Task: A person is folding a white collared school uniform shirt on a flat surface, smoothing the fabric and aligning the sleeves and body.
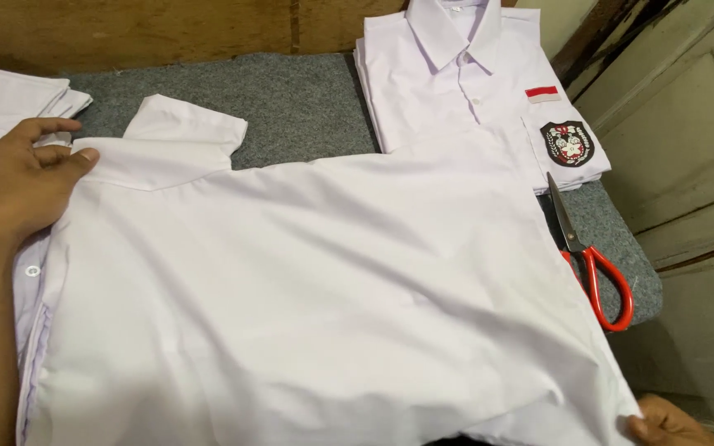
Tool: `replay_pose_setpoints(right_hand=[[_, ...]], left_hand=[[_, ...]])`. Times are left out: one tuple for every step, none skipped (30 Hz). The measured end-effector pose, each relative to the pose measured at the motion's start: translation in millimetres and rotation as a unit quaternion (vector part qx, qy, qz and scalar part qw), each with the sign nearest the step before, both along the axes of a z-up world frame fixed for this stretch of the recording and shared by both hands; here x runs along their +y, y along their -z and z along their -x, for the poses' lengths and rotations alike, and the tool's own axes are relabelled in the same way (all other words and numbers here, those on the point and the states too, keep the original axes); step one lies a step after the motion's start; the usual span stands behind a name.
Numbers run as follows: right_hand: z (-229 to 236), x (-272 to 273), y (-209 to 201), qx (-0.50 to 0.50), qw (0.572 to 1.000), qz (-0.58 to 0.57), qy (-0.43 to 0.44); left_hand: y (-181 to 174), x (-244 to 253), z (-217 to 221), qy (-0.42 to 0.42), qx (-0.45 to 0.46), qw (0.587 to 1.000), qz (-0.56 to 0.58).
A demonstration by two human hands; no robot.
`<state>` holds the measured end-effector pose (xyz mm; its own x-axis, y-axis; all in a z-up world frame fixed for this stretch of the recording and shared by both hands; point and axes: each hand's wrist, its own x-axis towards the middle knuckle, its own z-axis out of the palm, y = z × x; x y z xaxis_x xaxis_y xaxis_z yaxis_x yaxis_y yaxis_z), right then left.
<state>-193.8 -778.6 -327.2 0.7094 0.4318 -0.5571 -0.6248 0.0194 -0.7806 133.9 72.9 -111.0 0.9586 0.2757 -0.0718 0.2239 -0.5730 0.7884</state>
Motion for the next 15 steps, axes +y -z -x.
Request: replay_pose_setpoints(right_hand=[[19.4, -49.9, 39.5, -0.052, 0.986, 0.131, 0.093], [45.8, -94.9, 71.6, -0.100, 0.943, 0.260, 0.184], [-29.7, -27.7, 9.8, -0.101, 0.943, 0.260, 0.184], [-67.4, 59.1, -64.9, -0.067, 0.924, 0.295, 0.233], [-61.8, 149.6, -146.3, -0.032, 0.901, 0.331, 0.280], [-73.8, 159.6, -159.4, -0.033, 0.900, 0.332, 0.279], [-83.9, 170.0, -172.4, -0.103, 0.834, 0.469, 0.272], [-93.9, 180.2, -185.3, -0.173, 0.745, 0.591, 0.257], [-107.0, 182.5, -187.6, -0.173, 0.745, 0.590, 0.259], [-120.1, 185.0, -190.2, -0.229, 0.722, 0.623, 0.198], [-135.1, 188.0, -193.5, -0.284, 0.693, 0.649, 0.135], [-140.0, 190.3, -190.8, -0.286, 0.693, 0.648, 0.135], [-147.0, 192.8, -188.5, -0.290, 0.682, 0.663, 0.109], [-154.4, 195.8, -186.1, -0.293, 0.670, 0.677, 0.083], [-158.7, 195.1, -190.3, -0.294, 0.670, 0.677, 0.081]], left_hand=[[0.2, 0.6, 1.0, 0.006, -0.008, 1.000, -0.008], [0.3, 1.0, 2.1, 0.012, -0.016, 1.000, -0.015], [-0.9, -0.3, 1.7, 0.011, -0.017, 1.000, -0.016], [-2.2, -1.7, 1.4, 0.002, -0.008, 1.000, 0.006], [-2.9, -3.3, 1.4, -0.008, 0.001, 1.000, 0.029], [-4.6, -3.8, 2.0, -0.009, 0.000, 1.000, 0.030], [-6.4, -4.8, 2.1, -0.007, 0.010, 1.000, 0.029], [-8.1, -5.9, 2.2, -0.005, 0.019, 0.999, 0.029], [-8.3, -7.6, 3.1, -0.004, 0.018, 0.999, 0.028], [-8.6, -9.0, 3.9, 0.000, 0.019, 0.999, 0.026], [-9.5, -9.1, 5.2, 0.003, 0.021, 0.999, 0.024], [-18.5, -16.3, 9.0, 0.002, 0.020, 1.000, 0.024], [-27.0, -22.4, 13.6, -0.005, 0.037, 0.999, 0.022], [-35.3, -28.2, 17.9, -0.011, 0.054, 0.998, 0.020], [-34.7, -27.2, 16.7, -0.013, 0.055, 0.998, 0.020]])
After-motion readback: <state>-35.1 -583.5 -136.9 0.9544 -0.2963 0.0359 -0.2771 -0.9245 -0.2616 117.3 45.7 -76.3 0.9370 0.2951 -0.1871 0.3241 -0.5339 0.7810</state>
